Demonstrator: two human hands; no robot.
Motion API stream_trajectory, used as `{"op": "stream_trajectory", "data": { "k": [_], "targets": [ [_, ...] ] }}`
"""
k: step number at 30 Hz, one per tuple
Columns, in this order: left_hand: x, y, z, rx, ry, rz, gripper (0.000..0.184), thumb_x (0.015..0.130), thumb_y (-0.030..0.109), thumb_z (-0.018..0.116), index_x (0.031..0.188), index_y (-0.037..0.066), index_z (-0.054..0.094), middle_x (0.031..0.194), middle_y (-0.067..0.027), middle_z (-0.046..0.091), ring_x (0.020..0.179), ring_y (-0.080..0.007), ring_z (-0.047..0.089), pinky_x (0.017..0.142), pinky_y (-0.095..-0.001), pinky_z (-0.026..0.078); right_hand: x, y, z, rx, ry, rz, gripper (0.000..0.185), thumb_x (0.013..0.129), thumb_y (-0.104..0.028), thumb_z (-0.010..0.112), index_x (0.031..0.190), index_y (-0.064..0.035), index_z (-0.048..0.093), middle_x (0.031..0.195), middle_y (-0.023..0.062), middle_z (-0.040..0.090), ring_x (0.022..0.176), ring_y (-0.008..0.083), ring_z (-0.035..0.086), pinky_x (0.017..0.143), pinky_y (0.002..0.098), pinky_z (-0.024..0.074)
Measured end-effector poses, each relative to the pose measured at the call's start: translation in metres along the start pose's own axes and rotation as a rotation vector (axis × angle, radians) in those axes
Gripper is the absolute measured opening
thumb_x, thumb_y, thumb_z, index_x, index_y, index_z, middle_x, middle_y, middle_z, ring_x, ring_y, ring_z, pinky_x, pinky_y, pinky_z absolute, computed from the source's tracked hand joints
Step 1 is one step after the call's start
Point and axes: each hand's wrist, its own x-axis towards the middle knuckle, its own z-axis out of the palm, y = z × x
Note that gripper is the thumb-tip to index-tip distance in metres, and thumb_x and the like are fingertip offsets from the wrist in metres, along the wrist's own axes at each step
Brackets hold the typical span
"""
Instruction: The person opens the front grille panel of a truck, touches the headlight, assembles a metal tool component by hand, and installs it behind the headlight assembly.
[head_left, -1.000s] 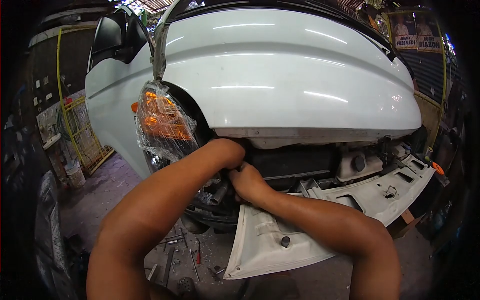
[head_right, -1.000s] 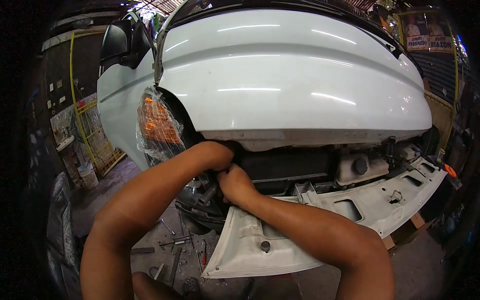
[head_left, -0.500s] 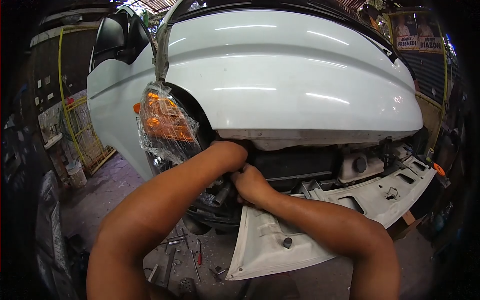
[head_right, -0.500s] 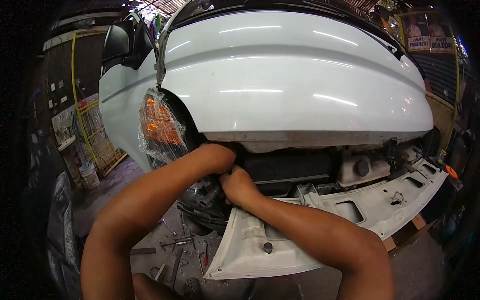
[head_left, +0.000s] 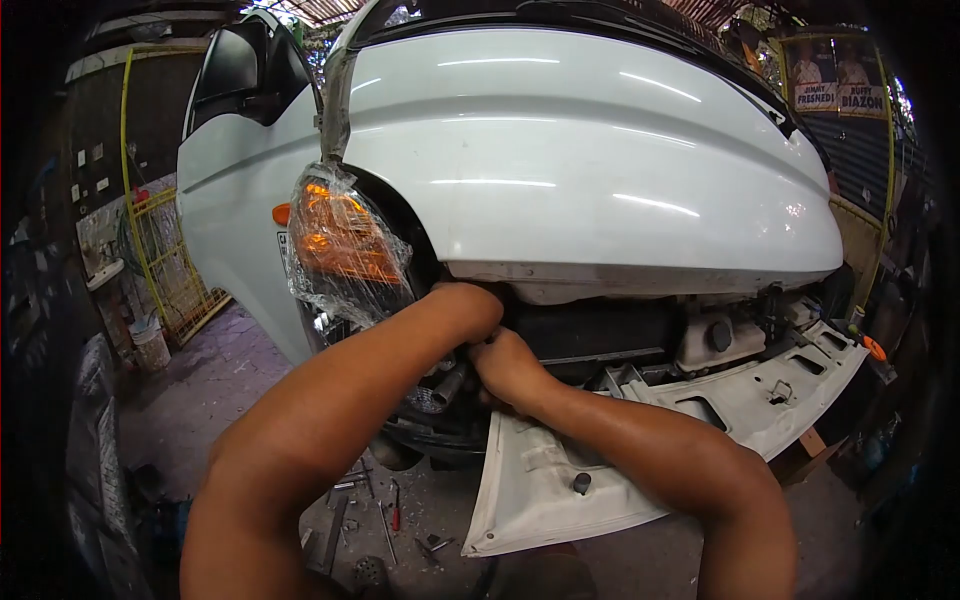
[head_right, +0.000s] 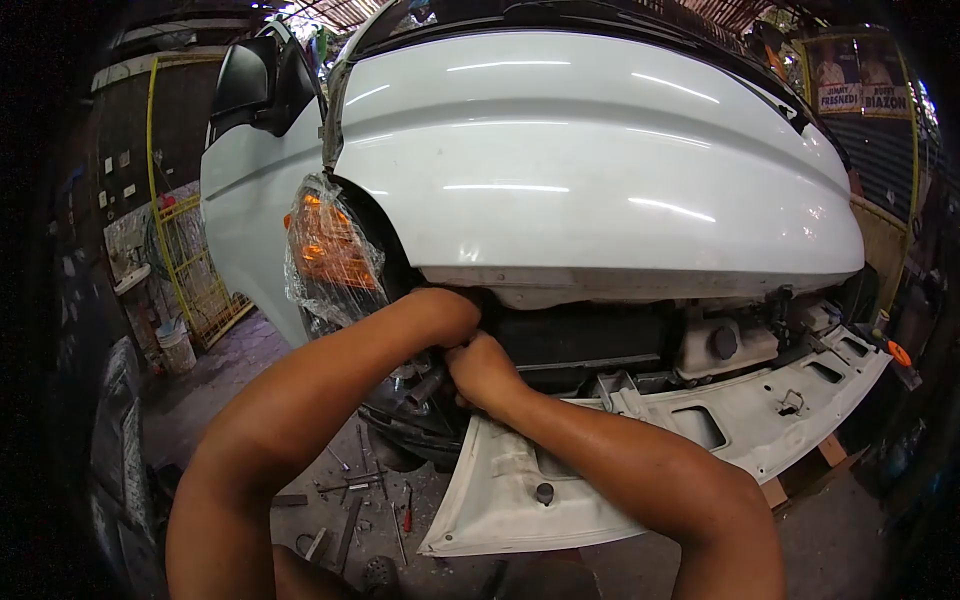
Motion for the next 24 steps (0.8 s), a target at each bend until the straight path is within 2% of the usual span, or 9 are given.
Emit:
{"op": "stream_trajectory", "data": {
  "k": [6,9,17,24],
  "targets": [
    [0.003,0.003,0.002,0.041,-0.008,-0.024,0.032,0.087,0.012,0.06,0.113,0.001,0.074,0.117,-0.0206,0.072,0.106,-0.0354,0.072,0.087,-0.0479,0.056,-0.006,-0.011,-0.004,-0.049,-0.024,0.048,0.029,0.1,-0.021,0.053,0.111,0.004,0.061,0.069,0.0146,0.064,0.048,0.0254,0.062,0.041,0.0384,0.0444],
    [0.005,0.002,0.005,0.033,0.01,-0.038,0.032,0.087,0.012,0.06,0.114,0.001,0.074,0.118,-0.0204,0.072,0.105,-0.0355,0.072,0.087,-0.0479,0.056,-0.006,-0.01,-0.003,0.028,-0.035,0.053,0.027,0.1,-0.02,0.053,0.107,0.0042,0.063,0.065,0.0152,0.064,0.046,0.0254,0.061,0.039,0.0385,0.0415],
    [-0.012,0.009,0.004,0.037,0.101,-0.045,0.03,0.091,0.014,0.058,0.112,0.002,0.074,0.117,-0.0222,0.072,0.109,-0.0382,0.071,0.088,-0.0499,0.057,0.004,0.004,0.001,-0.032,-0.02,0.072,0.042,0.103,-0.03,0.049,0.091,0.0067,0.066,0.06,0.0181,0.063,0.044,0.0262,0.06,0.039,0.0398,0.0409],
    [0.001,0.007,0.012,-0.012,0.145,-0.062,0.029,0.091,0.013,0.058,0.111,0.001,0.074,0.115,-0.022,0.073,0.107,-0.0373,0.071,0.087,-0.0495,0.057,-0.005,-0.006,-0.002,-0.033,-0.042,0.092,0.041,0.102,-0.031,0.051,0.102,0.0068,0.065,0.062,0.0175,0.064,0.045,0.0264,0.061,0.04,0.0393,0.0415]
  ]
}}
